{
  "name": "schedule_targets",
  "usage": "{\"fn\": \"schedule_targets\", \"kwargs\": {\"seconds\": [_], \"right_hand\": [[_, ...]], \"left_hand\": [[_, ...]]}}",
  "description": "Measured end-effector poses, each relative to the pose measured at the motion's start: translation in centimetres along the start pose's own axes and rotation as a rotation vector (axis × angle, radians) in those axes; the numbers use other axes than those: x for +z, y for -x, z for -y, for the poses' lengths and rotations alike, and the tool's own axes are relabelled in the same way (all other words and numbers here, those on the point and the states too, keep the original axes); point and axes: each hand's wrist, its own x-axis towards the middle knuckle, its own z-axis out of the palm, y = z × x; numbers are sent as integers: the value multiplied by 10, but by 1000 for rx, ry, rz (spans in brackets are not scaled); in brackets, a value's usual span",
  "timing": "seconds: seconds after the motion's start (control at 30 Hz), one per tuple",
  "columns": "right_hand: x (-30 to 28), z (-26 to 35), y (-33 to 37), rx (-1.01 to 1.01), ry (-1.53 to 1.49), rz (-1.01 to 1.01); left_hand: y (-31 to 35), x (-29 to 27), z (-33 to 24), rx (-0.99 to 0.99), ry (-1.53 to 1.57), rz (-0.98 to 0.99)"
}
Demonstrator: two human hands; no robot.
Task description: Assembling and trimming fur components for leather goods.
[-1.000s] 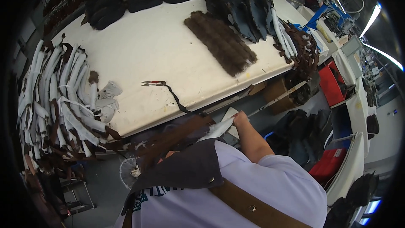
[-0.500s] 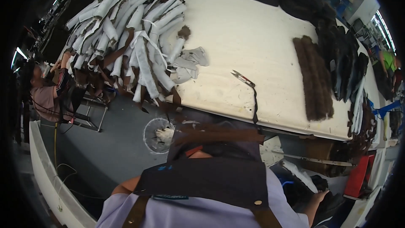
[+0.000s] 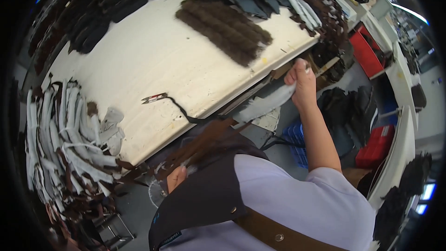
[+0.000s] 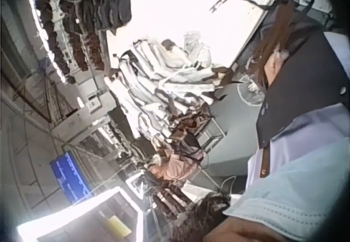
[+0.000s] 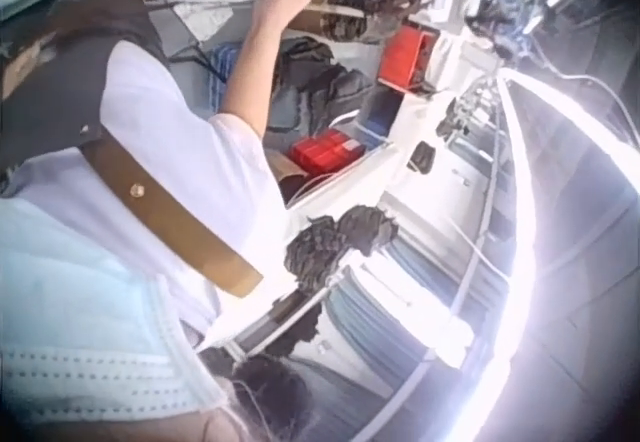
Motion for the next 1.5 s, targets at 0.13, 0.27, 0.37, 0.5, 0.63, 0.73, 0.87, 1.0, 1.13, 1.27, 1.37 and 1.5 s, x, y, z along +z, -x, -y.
{"fn": "schedule_targets", "kwargs": {"seconds": [0.13,0.27,0.37,0.5,0.63,0.73,0.87,1.0,1.13,1.27,1.37,1.5], "right_hand": [[39,49,3,-235,147,186],[60,71,23,-340,271,317],[69,80,34,-390,355,358],[74,85,39,-408,316,387],[77,86,40,-372,162,432],[79,87,40,-340,92,437],[82,85,36,-292,12,470],[77,89,15,-235,-370,322],[51,90,-7,-173,-618,207],[49,73,-22,-48,-831,106],[51,49,-46,55,-939,-113],[96,-38,-55,90,-659,-389]], "left_hand": [[-1,-11,25,52,-16,-116],[-10,-15,30,79,-68,-108],[-11,-17,32,82,-67,-106],[-10,-11,31,108,13,-210],[-10,-11,31,82,46,-224],[-8,-10,31,88,87,-229],[-7,-9,24,34,78,-230],[-5,-18,36,62,56,-136],[-6,-17,28,119,45,-182],[-7,-22,24,80,20,-229],[-9,-26,27,65,7,-181],[-1,-20,28,83,84,-180]]}}
